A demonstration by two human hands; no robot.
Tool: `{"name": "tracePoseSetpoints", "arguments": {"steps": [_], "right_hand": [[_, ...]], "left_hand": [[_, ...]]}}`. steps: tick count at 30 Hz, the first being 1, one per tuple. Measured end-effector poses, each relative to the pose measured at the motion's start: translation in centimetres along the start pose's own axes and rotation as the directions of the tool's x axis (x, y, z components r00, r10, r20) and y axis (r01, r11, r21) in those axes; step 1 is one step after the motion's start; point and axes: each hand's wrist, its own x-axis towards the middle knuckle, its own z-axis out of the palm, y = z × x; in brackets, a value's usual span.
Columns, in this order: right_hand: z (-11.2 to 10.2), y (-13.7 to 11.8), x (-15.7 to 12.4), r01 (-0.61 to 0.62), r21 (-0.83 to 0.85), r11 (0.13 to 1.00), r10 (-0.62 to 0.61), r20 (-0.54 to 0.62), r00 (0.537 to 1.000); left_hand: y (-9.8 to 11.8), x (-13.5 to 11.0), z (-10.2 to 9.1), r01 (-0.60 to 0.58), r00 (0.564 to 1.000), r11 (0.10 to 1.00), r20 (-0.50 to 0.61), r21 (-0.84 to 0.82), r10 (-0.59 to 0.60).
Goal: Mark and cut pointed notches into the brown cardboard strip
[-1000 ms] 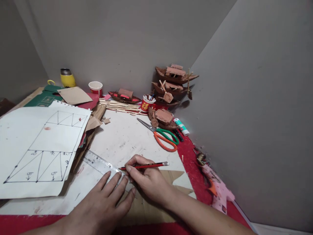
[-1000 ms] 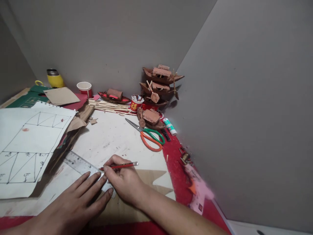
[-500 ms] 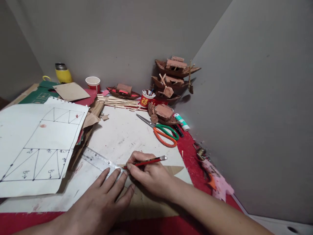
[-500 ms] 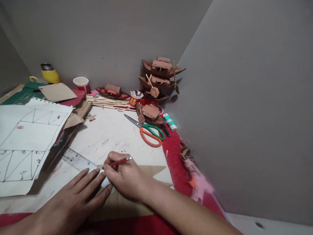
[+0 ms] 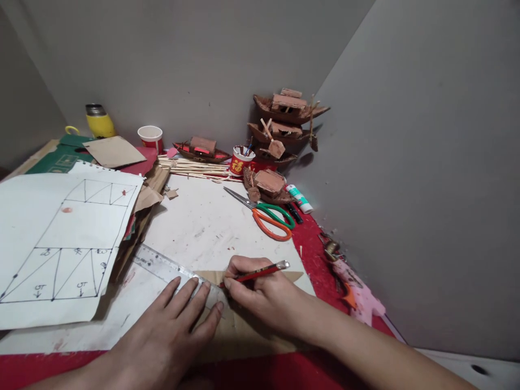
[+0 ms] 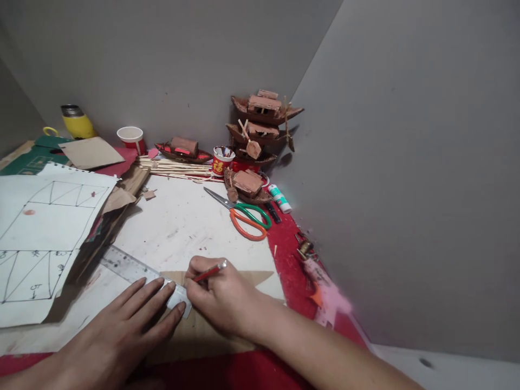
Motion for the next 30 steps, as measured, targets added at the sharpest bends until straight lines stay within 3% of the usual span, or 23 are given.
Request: {"name": "tracePoseSetpoints", "arguments": {"steps": [8,19,30], "right_hand": [[-0.1,0.1,-1.0,0.028,-0.079,0.997,-0.027,0.016,1.000],[-0.4,0.5,-2.5,0.039,-0.217,0.975,-0.044,-0.019,0.999],[-0.3,0.2,-2.9,0.047,-0.304,0.951,-0.058,-0.026,0.998]], "left_hand": [[1.0,1.2,-3.0,0.078,0.981,0.996,0.179,-0.031,-0.071],[0.9,1.0,-2.4,0.066,0.992,0.997,0.107,-0.045,-0.061],[1.0,0.9,-2.9,0.053,0.990,0.998,0.133,-0.019,-0.050]]}}
